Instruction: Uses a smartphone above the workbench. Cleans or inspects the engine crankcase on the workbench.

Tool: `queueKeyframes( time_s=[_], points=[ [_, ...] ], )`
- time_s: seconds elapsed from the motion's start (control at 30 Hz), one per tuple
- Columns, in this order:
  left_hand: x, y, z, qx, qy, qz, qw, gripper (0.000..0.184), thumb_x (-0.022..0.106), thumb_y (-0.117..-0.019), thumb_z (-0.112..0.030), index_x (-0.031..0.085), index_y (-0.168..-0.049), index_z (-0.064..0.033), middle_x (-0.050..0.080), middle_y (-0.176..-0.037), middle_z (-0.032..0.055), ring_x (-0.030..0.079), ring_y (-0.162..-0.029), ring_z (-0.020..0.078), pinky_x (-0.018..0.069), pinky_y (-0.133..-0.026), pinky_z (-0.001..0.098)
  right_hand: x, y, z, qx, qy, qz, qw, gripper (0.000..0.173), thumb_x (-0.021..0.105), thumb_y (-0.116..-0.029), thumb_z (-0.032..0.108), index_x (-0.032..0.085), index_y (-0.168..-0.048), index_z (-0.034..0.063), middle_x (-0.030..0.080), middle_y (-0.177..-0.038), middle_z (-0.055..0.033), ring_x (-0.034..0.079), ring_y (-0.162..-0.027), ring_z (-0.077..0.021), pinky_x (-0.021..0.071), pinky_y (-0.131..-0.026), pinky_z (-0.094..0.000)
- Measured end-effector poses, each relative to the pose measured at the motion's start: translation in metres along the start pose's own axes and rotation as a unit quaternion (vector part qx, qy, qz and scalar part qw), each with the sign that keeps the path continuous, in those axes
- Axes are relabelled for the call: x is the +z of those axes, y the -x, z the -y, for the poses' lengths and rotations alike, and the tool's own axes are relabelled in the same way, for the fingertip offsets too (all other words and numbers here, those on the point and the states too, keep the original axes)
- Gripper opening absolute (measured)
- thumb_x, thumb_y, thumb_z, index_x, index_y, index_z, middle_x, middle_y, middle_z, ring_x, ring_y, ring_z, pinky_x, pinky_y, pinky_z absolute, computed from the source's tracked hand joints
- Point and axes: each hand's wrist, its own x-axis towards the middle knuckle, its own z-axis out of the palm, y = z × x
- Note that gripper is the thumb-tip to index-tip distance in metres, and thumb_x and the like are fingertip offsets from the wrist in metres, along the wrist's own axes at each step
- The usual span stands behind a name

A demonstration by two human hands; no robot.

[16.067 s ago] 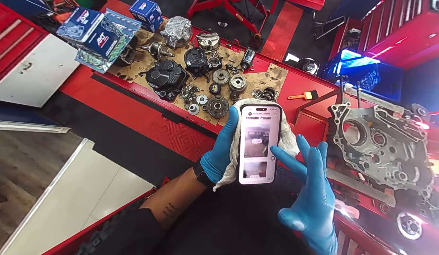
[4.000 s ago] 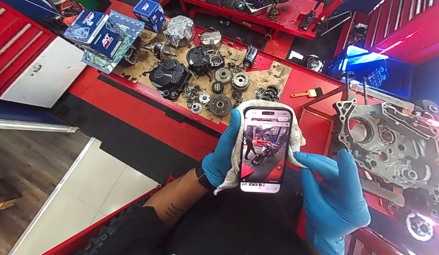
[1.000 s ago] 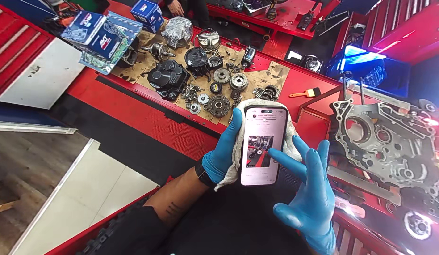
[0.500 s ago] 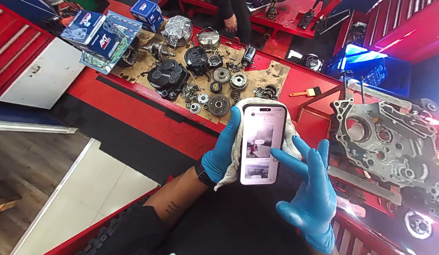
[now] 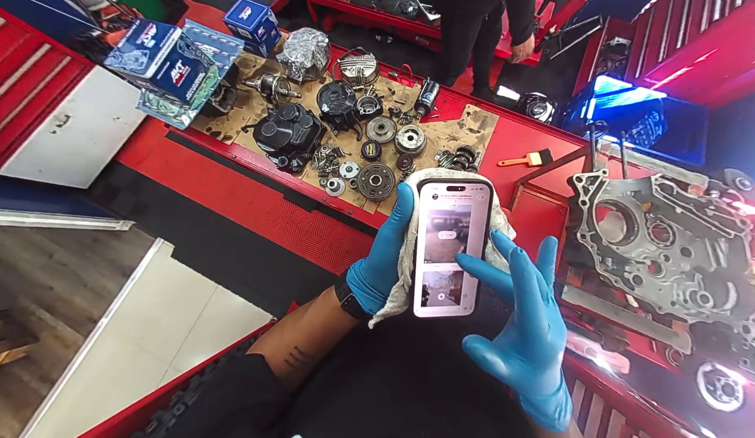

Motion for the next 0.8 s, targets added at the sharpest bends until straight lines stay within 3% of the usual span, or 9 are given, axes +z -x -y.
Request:
queueKeyframes(
  time_s=[0.1, 0.33, 0.53, 0.8],
  points=[
    [0.0013, -0.0004, 0.0000, 0.002, -0.009, -0.010, 1.000, 0.055, 0.041, -0.1044, -0.057, 0.066, -0.126, -0.0134, 0.073, -0.118, 0.0084, 0.069, -0.113, 0.0157, 0.0566, -0.099, 0.0348, -0.0006, -0.0011, -0.0007, -0.002, -0.003, 0.006, 1.000, 0.083, 0.054, -0.0929, 0.067, 0.029, -0.159, 0.0240, 0.063, -0.142, 0.0105, 0.047, -0.143, -0.0113, -0.0018, -0.124, -0.0665],
    [0.0016, 0.0019, 0.0024, 0.001, -0.034, -0.017, 0.999, 0.053, 0.049, -0.1016, -0.057, 0.066, -0.126, -0.0127, 0.073, -0.117, 0.0076, 0.069, -0.113, 0.0146, 0.0569, -0.098, 0.0337, 0.0005, -0.0066, 0.0013, 0.000, -0.004, 0.022, 1.000, 0.082, 0.054, -0.0918, 0.069, 0.036, -0.156, 0.0215, 0.061, -0.144, 0.0081, 0.044, -0.145, -0.0144, -0.0025, -0.123, -0.0680],
    [0.0003, 0.0013, 0.0004, -0.002, -0.011, -0.001, 1.000, 0.053, 0.046, -0.1028, -0.057, 0.066, -0.127, -0.0133, 0.073, -0.119, 0.0083, 0.069, -0.114, 0.0156, 0.0562, -0.099, 0.0345, -0.0033, -0.0054, 0.0012, -0.001, -0.015, -0.001, 1.000, 0.085, 0.055, -0.0909, 0.068, 0.028, -0.160, 0.0269, 0.059, -0.147, 0.0111, 0.043, -0.147, -0.0168, 0.0012, -0.125, -0.0667],
    [0.0001, 0.0028, 0.0004, -0.002, -0.016, 0.003, 1.000, 0.054, 0.046, -0.1027, -0.058, 0.065, -0.128, -0.0136, 0.072, -0.119, 0.0081, 0.068, -0.114, 0.0156, 0.0561, -0.100, 0.0346, -0.0046, -0.0049, 0.0014, 0.000, -0.011, -0.005, 1.000, 0.085, 0.054, -0.0909, 0.069, 0.028, -0.160, 0.0261, 0.058, -0.147, 0.0114, 0.042, -0.147, -0.0165, 0.0022, -0.125, -0.0657]
  ],
)
